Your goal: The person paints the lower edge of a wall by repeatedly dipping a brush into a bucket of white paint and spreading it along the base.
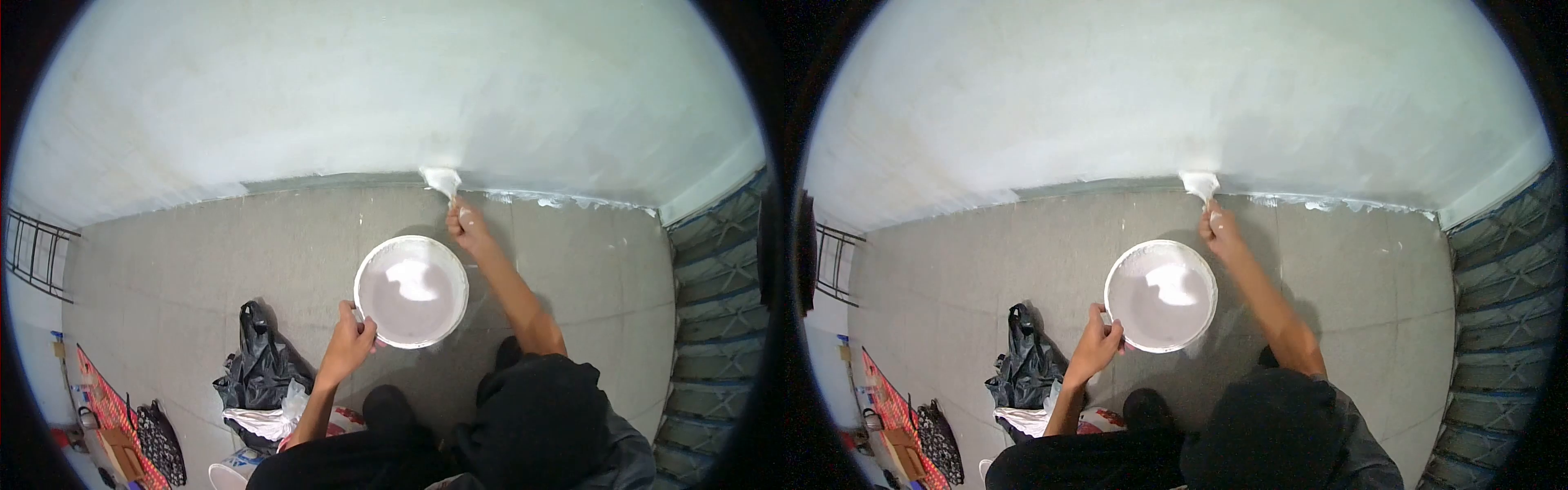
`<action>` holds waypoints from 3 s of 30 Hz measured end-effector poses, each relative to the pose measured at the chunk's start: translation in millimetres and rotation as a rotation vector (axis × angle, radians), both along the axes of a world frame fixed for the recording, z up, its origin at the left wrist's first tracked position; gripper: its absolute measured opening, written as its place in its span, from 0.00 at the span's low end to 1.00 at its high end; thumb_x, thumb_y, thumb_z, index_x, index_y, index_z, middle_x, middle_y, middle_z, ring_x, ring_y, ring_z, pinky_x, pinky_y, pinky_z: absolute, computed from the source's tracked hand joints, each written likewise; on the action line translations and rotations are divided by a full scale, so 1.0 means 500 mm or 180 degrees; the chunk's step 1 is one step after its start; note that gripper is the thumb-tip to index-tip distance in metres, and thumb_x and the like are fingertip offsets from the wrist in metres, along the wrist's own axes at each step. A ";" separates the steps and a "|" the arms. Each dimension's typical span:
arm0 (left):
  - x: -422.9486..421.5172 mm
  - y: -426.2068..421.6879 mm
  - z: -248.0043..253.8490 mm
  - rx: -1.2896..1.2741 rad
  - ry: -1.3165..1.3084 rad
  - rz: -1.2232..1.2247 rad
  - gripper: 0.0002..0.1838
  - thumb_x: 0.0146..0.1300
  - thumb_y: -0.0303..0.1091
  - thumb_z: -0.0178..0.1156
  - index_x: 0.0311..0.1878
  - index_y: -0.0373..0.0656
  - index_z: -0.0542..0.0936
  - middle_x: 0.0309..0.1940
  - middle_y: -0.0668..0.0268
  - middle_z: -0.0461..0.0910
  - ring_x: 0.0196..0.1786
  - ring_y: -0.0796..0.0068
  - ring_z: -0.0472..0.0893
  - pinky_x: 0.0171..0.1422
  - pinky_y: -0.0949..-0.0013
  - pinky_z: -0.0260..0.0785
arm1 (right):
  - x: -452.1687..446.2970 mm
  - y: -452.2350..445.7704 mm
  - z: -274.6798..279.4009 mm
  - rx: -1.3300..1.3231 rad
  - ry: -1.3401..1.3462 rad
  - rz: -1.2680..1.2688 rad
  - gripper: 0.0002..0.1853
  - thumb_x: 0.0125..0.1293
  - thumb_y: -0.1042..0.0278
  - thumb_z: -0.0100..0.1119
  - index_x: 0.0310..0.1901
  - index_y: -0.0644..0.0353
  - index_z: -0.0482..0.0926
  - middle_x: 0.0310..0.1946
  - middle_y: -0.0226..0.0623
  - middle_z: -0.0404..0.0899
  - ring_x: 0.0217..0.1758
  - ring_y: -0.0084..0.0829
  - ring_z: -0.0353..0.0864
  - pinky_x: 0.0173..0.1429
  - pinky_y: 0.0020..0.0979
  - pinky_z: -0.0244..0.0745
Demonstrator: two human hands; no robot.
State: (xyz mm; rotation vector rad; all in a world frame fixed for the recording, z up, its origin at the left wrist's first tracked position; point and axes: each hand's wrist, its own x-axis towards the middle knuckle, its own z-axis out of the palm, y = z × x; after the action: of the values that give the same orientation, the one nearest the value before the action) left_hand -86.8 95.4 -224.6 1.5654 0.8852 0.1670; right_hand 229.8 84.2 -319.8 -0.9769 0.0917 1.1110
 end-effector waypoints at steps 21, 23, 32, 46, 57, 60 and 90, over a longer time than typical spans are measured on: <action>0.004 -0.002 0.008 -0.0136 -0.0051 0.0046 0.13 0.68 0.29 0.44 0.48 0.32 0.55 0.22 0.58 0.75 0.21 0.77 0.74 0.25 0.75 0.68 | -0.038 -0.044 -0.089 -0.0586 -0.1180 -0.0018 0.16 0.68 0.52 0.50 0.31 0.57 0.69 0.15 0.24 0.62 0.10 0.16 0.58 0.12 0.22 0.47; 0.000 0.000 0.003 -0.0098 -0.0006 -0.0027 0.15 0.67 0.30 0.45 0.48 0.30 0.54 0.25 0.54 0.77 0.24 0.73 0.78 0.26 0.74 0.70 | -0.044 -0.037 -0.090 -0.0710 -0.1062 0.0032 0.16 0.68 0.52 0.50 0.32 0.57 0.69 0.15 0.24 0.61 0.10 0.16 0.57 0.12 0.22 0.47; 0.002 -0.002 0.008 -0.0061 -0.0051 0.0034 0.14 0.67 0.30 0.45 0.47 0.31 0.55 0.22 0.58 0.75 0.21 0.76 0.74 0.26 0.74 0.68 | -0.029 -0.011 -0.127 -0.0424 -0.0151 0.0052 0.14 0.69 0.57 0.49 0.30 0.57 0.68 0.16 0.23 0.58 0.12 0.16 0.51 0.13 0.22 0.43; 0.001 0.005 0.015 -0.0051 0.0027 -0.0055 0.18 0.66 0.31 0.46 0.49 0.25 0.55 0.26 0.51 0.78 0.24 0.71 0.80 0.25 0.74 0.70 | 0.047 0.045 0.035 -0.0393 0.0717 0.0044 0.05 0.66 0.76 0.38 0.33 0.60 0.65 0.20 0.22 0.58 0.15 0.14 0.52 0.14 0.18 0.42; -0.001 0.006 0.003 -0.0070 -0.0034 -0.0076 0.14 0.68 0.30 0.44 0.48 0.30 0.55 0.23 0.58 0.75 0.22 0.75 0.75 0.26 0.74 0.69 | 0.047 -0.004 0.207 0.0652 0.0172 0.0659 0.04 0.65 0.77 0.41 0.33 0.59 0.64 0.22 0.24 0.59 0.20 0.15 0.54 0.18 0.18 0.48; 0.003 0.004 0.014 -0.0079 -0.0005 -0.0083 0.14 0.68 0.30 0.45 0.48 0.30 0.55 0.22 0.59 0.74 0.22 0.75 0.75 0.26 0.74 0.69 | -0.015 -0.030 0.226 -0.0206 -0.0681 0.0493 0.09 0.70 0.62 0.46 0.35 0.58 0.67 0.21 0.22 0.61 0.18 0.11 0.54 0.16 0.16 0.45; 0.000 0.009 -0.001 -0.0183 -0.0032 -0.0093 0.16 0.67 0.30 0.44 0.49 0.28 0.54 0.24 0.54 0.77 0.23 0.73 0.78 0.26 0.74 0.69 | 0.013 0.116 -0.034 -0.0621 0.0429 0.0229 0.08 0.69 0.72 0.38 0.30 0.57 0.61 0.19 0.27 0.58 0.14 0.19 0.53 0.12 0.22 0.44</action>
State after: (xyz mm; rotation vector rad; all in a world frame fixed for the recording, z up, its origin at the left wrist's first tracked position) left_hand -87.0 99.9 -224.9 1.5222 0.8518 0.1274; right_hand 236.5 142.4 -336.6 -1.0845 0.2804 1.2508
